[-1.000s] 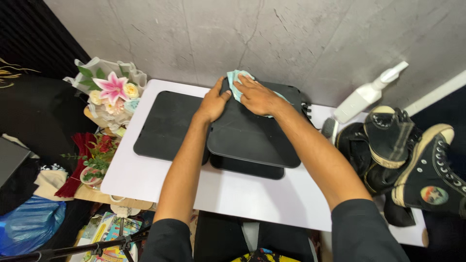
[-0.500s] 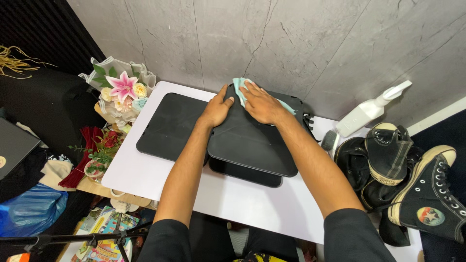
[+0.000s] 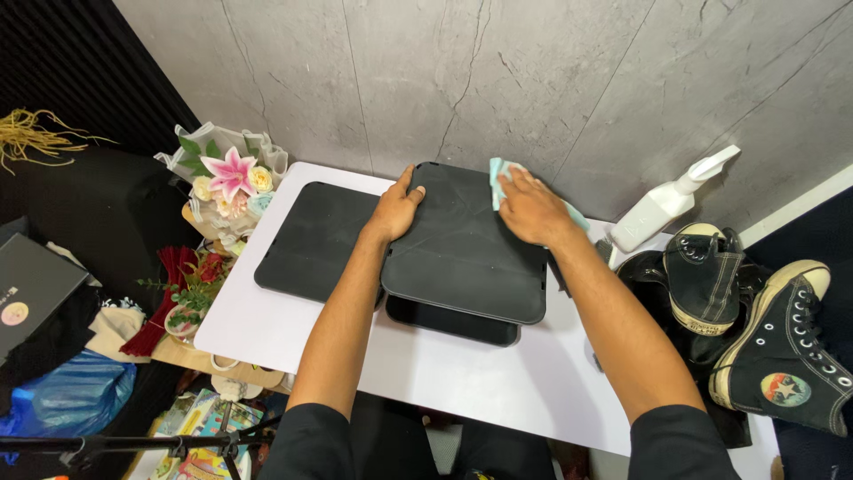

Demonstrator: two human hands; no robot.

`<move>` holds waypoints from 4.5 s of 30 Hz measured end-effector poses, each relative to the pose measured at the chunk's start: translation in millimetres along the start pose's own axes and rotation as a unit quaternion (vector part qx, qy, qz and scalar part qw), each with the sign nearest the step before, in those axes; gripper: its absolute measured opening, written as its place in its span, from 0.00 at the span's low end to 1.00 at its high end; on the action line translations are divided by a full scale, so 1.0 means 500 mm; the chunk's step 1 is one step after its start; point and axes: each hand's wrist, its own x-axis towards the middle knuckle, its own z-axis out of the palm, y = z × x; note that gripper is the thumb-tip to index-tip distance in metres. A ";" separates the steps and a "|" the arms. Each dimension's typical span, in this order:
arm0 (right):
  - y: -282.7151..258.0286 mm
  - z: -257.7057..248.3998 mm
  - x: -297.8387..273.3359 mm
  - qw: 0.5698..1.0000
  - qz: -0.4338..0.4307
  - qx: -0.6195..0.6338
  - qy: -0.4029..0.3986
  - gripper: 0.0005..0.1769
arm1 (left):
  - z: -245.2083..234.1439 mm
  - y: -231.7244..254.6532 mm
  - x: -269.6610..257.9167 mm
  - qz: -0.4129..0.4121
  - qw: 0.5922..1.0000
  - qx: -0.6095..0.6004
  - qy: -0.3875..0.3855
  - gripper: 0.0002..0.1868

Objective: The person wipes the surface of a black plastic tray with a cloth, then attaches four plastic legs to the tray to form a small stand. They repeat the process with a second tray, wiping it and attaching legs to assemble another stand.

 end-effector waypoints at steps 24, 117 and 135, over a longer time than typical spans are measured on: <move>-0.198 -0.045 -0.141 0.972 -0.214 0.081 -0.051 0.33 | 0.011 -0.036 0.020 0.043 0.998 -0.035 0.008 0.35; -0.225 0.022 -0.155 0.970 -0.238 0.049 -0.023 0.36 | 0.011 -0.032 0.008 0.060 0.997 -0.013 0.047 0.33; -0.165 0.031 -0.008 0.995 -0.097 -0.001 0.009 0.38 | 0.008 -0.005 -0.011 0.031 0.998 0.024 0.043 0.32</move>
